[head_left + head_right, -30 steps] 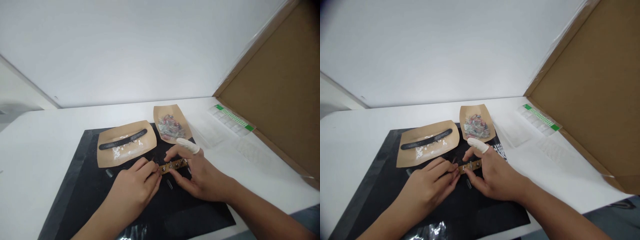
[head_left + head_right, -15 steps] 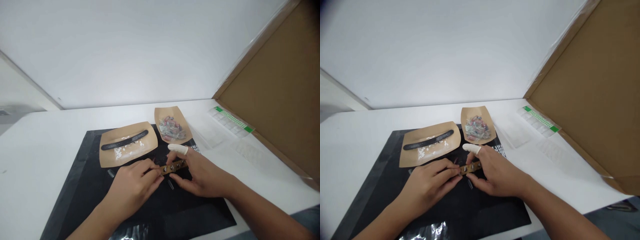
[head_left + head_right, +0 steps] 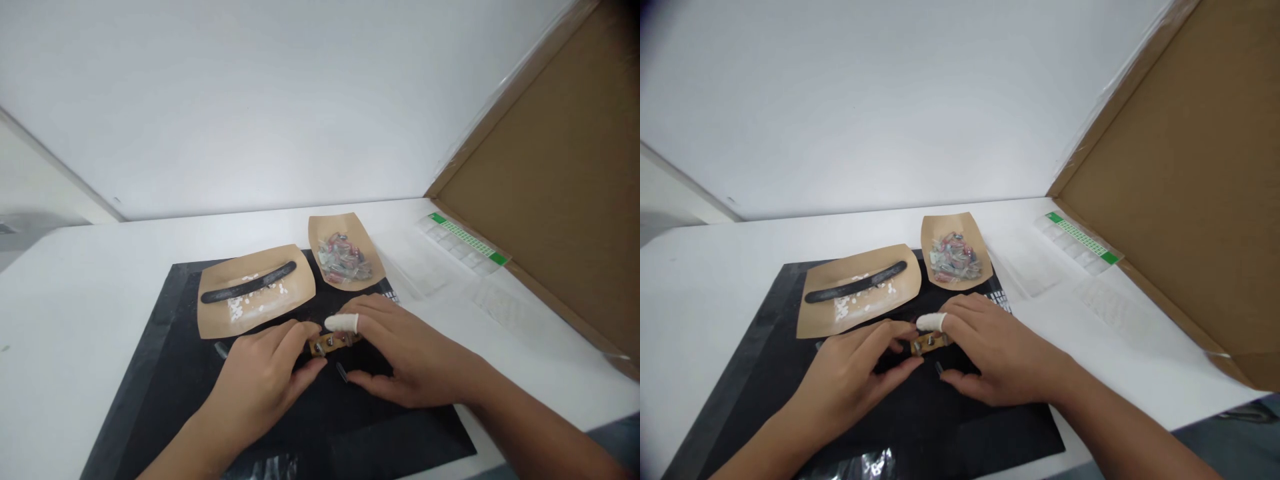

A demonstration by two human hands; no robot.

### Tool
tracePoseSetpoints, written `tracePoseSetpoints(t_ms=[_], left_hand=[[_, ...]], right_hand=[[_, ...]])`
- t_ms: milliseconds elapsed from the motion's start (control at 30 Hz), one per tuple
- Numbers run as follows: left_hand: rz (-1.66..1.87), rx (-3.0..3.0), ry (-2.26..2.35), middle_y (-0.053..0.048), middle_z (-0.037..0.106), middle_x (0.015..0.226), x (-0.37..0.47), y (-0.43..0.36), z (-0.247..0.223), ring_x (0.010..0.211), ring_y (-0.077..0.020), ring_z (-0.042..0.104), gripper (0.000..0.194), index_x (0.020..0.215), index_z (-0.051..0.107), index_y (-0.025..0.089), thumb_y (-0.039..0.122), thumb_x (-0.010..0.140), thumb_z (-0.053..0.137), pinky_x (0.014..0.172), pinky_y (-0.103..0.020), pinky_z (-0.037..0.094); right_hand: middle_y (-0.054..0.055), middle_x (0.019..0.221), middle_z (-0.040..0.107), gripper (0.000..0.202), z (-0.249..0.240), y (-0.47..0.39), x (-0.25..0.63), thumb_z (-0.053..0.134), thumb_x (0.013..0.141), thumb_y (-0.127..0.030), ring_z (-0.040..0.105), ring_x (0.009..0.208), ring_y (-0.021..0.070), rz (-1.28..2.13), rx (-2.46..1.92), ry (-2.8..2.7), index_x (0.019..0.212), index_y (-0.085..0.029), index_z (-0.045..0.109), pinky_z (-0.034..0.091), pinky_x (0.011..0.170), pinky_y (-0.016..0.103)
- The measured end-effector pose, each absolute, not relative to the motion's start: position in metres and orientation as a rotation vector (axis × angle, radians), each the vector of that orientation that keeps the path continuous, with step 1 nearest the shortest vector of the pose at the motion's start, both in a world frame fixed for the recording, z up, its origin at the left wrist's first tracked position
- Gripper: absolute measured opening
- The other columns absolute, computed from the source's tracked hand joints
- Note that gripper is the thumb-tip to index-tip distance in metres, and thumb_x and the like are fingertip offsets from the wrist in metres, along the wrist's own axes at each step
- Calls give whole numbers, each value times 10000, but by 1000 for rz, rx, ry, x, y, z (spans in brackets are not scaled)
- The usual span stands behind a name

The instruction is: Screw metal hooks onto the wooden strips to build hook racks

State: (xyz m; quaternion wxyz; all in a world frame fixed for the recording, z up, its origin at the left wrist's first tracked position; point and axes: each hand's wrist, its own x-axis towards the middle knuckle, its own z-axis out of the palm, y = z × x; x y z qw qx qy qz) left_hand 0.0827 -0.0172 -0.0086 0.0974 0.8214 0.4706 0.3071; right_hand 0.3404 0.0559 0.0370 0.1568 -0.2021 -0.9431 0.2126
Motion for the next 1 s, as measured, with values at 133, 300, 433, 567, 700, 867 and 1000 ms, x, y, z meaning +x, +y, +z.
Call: tracePoseSetpoints(t_ms=[133,300,433,567,700,867,1000], left_hand=[[941,2389,1427,-41,792,1103,82,-18,-14,869,-208,778,374,1332,542,232,301,999,698,670,-293,612],[928,2280,1469,-38,781,1149,81,-19,-9,833,-188,769,581,1398,484,246,390,924,788,609,-263,592],[896,2305,1440,-32,765,1075,82,-18,-2,783,-179,754,438,1347,527,243,395,980,711,627,-275,594],[876,2398,1391,-55,750,1110,82,-15,1,799,-182,746,243,1248,593,227,324,1029,637,667,-300,604],[934,2420,1366,-66,745,1141,82,-14,2,919,-196,751,148,1172,633,207,265,1036,625,717,-296,622],[962,2456,1316,-37,751,1124,81,-12,2,940,-171,751,111,1108,676,215,207,1071,572,835,-309,632],[1019,2426,1324,-44,755,1082,80,-11,0,929,-168,744,114,1117,683,198,189,1066,582,839,-299,621]], right_hand=[[126,1287,703,275,36,52,341,754,952,-289,640,1235,271,528,-502,-2749,1145,-198,580,477,1035,438],[103,1158,761,165,32,50,342,705,1007,-299,642,1252,257,496,-374,-2824,997,-196,576,448,967,400],[44,974,775,189,29,52,341,688,1035,-302,627,1279,247,439,-324,-2858,935,-205,560,411,945,387],[19,895,757,217,28,52,339,665,1055,-321,638,1229,236,414,-319,-2859,908,-204,557,410,913,371],[9,869,740,214,27,52,337,674,1047,-291,655,1149,224,409,-337,-2850,891,-201,559,427,868,350],[22,911,744,167,27,49,334,656,1035,-211,662,1114,225,374,-368,-2862,895,-198,565,452,872,354],[59,971,740,123,30,46,333,609,1023,-168,673,1030,227,369,-398,-2852,907,-188,571,476,824,354]])
